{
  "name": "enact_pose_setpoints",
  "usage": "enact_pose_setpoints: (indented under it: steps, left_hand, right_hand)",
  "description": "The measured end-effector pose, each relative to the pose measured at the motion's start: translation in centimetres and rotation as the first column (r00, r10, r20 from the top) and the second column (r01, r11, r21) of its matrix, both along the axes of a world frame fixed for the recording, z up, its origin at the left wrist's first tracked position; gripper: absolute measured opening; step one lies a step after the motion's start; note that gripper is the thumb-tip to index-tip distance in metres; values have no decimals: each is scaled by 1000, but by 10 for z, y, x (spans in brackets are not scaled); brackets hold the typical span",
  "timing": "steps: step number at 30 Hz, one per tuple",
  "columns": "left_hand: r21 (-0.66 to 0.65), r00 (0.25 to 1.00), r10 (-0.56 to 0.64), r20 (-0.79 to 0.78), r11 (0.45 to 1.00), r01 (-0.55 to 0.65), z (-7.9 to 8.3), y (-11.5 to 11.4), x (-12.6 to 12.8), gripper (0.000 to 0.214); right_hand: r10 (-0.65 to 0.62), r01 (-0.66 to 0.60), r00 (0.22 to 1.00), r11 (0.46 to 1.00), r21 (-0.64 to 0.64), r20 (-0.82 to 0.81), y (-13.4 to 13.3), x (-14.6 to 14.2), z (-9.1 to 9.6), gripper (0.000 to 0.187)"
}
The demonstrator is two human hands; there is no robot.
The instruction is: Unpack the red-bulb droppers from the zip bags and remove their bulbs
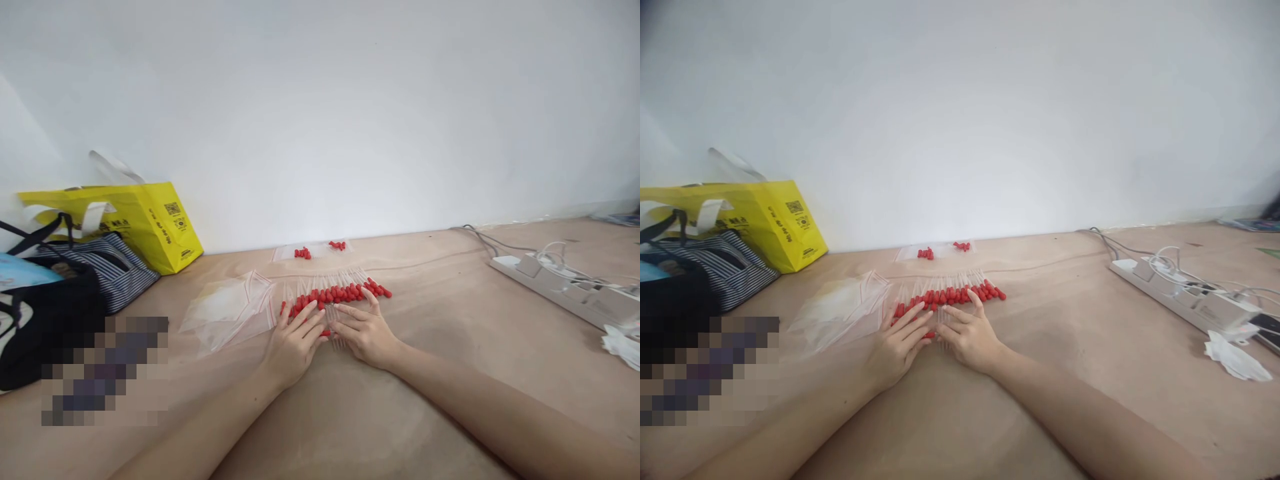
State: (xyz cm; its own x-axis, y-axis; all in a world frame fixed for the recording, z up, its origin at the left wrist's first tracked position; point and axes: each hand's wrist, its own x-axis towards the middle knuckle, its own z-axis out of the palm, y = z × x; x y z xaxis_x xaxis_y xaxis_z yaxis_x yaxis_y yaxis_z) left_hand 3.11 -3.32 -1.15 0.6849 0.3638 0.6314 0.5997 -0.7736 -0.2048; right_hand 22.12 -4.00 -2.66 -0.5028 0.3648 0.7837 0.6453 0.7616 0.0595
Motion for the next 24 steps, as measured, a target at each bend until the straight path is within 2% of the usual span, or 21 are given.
enact_pose_setpoints:
  steps: [4, 10, 19, 24]
  left_hand:
    - [0, 1000, 15, -9, 1000, -15, 1, -2, 0, 20]
    - [50, 998, -20, 53, 999, 17, -4, 0, -2, 25]
    - [149, 999, -28, -24, 988, 31, 1, -3, -6, 18]
    - [161, 999, -32, -19, 986, 35, 4, -5, -6, 24]
  right_hand:
    - [-9, 9, 1000, 1000, 12, 22, 0, 1, 1, 20]
    - [-21, 21, 1000, 995, 97, -2, 1, 2, -1, 19]
    - [-20, 21, 1000, 996, 88, -11, 0, 1, -3, 15]
    - [-27, 29, 999, 997, 76, -35, -2, 1, -2, 17]
